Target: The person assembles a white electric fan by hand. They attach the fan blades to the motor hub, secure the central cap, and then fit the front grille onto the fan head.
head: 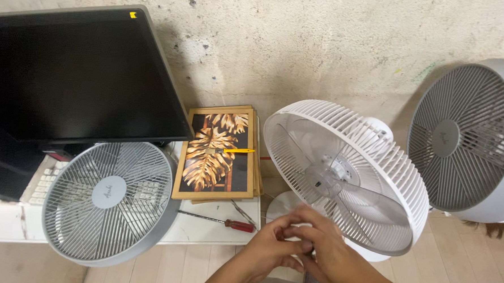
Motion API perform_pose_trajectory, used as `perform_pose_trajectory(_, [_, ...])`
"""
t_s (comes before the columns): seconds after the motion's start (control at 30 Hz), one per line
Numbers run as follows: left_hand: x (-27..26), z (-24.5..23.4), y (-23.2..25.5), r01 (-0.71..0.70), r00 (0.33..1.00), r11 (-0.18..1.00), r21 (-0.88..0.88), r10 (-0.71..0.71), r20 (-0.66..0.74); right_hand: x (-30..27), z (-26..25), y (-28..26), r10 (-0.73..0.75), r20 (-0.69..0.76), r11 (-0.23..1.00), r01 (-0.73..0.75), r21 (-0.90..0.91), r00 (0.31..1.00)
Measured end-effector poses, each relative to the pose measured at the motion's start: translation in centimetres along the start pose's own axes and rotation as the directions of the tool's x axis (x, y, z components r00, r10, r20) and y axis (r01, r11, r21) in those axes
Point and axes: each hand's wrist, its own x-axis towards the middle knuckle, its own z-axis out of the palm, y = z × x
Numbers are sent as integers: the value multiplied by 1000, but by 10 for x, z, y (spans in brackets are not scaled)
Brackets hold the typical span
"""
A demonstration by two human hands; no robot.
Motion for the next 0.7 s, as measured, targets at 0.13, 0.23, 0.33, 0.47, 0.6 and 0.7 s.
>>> perform_pose_trajectory(0.13, [28,-18,-10,-77,986,993,-88,63,-152,-7,-12,9,66,-203,944,-127,-305,977])
perform_pose_trajectory(0.23, [50,-25,-21,-94,958,990,-107,61,-280,-22,-17,15,421,-253,869,-467,-164,871])
perform_pose_trajectory(0.33, [68,-23,-24,-82,919,992,-96,38,-392,-29,-14,23,456,-211,794,-502,-344,865])
perform_pose_trajectory(0.47, [88,-11,-21,-103,881,994,-48,69,-468,-33,-2,37,335,-322,685,-463,-562,886])
perform_pose_trajectory(0.6, [105,2,-23,-182,871,983,8,165,-463,-28,0,61,441,-429,500,-613,-612,788])
perform_pose_trajectory(0.7, [116,10,-23,-240,870,971,14,221,-441,-23,-7,76,654,-370,420,-724,-547,659])
